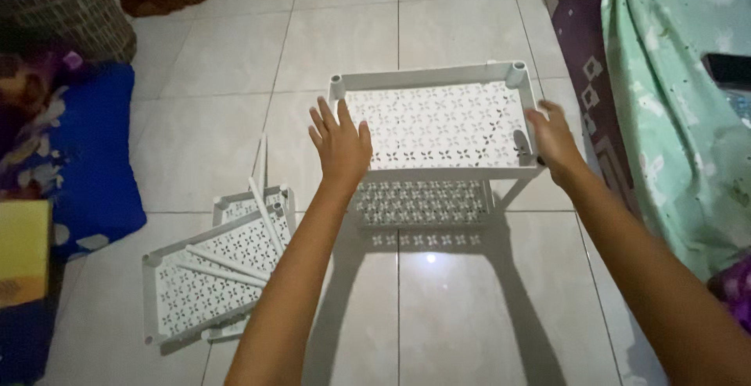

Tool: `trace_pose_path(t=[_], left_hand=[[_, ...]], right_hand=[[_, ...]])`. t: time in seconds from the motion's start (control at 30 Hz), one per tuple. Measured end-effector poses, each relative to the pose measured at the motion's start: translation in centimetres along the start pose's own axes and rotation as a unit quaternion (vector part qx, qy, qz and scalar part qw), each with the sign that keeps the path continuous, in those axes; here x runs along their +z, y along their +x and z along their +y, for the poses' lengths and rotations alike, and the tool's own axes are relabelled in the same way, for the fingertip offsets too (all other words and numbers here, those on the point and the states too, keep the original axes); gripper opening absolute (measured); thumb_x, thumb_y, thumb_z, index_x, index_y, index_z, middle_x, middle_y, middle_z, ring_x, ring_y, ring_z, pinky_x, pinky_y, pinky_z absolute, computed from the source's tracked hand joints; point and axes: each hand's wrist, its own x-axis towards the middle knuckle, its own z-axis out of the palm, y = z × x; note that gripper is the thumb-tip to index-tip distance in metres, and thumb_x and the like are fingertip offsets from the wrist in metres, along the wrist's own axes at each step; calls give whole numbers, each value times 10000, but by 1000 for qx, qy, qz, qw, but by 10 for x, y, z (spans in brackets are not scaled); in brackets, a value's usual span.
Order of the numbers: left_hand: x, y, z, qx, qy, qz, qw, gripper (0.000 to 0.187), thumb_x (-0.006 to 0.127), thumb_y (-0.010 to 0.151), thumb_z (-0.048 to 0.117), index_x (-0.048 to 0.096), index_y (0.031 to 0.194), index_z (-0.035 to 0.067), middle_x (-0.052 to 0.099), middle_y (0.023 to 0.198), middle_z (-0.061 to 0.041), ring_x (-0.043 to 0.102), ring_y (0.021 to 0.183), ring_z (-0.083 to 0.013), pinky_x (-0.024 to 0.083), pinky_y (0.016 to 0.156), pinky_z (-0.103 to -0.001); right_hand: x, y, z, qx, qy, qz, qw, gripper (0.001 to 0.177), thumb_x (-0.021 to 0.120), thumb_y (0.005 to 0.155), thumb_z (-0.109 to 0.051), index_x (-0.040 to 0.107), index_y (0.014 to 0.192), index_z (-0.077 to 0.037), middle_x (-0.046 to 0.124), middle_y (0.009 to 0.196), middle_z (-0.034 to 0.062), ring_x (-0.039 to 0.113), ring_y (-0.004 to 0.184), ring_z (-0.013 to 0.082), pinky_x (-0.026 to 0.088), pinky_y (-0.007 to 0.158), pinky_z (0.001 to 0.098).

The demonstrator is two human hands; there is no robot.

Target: The person assembles a white plastic storage rack by inserting vertical poles into the corners of perforated trays and stacking additional trays on top. The person handles the trays and poles by hand, aligning and pressing them together to form a multi-tiered unit.

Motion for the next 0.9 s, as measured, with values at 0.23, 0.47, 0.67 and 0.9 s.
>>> trace_pose_path(t=[0.23,0.47,0.67,0.9], left_hand=[[20,-36,85,266,-68,-185,944,544,569,1001,417,470,1475,171,431,1579,-99,297,1516,-299,156,1233,-597],[49,-70,180,423,-72,-145,891,585,633,939,335,452,1484,223,550,1479,-42,452,1427,-282,399,1085,-550],[57,-69,186,407,-75,-238,879,501,607,937,72,558,1384,294,705,1139,-16,678,1091,-250,581,779,-419],[61,-69,181,413,-137,-208,876,533,631,799,-72,601,1232,238,743,1021,28,672,925,-238,562,659,-394]], right_hand=[[-6,-41,76,-22,281,-158,947,688,270,1042,-481,406,1523,-9,546,1479,140,476,1390,278,323,1176,446],[0,-60,136,-92,314,-203,923,558,520,1041,-298,430,1509,-6,520,1480,109,443,1404,235,295,1217,429],[-5,-55,138,-123,142,-154,970,402,550,1024,-187,543,1408,-65,625,1355,53,565,1274,163,434,1112,359],[9,-49,146,-132,173,-145,965,313,534,1023,-115,606,1320,-48,652,1240,20,590,1187,129,474,1060,335]])
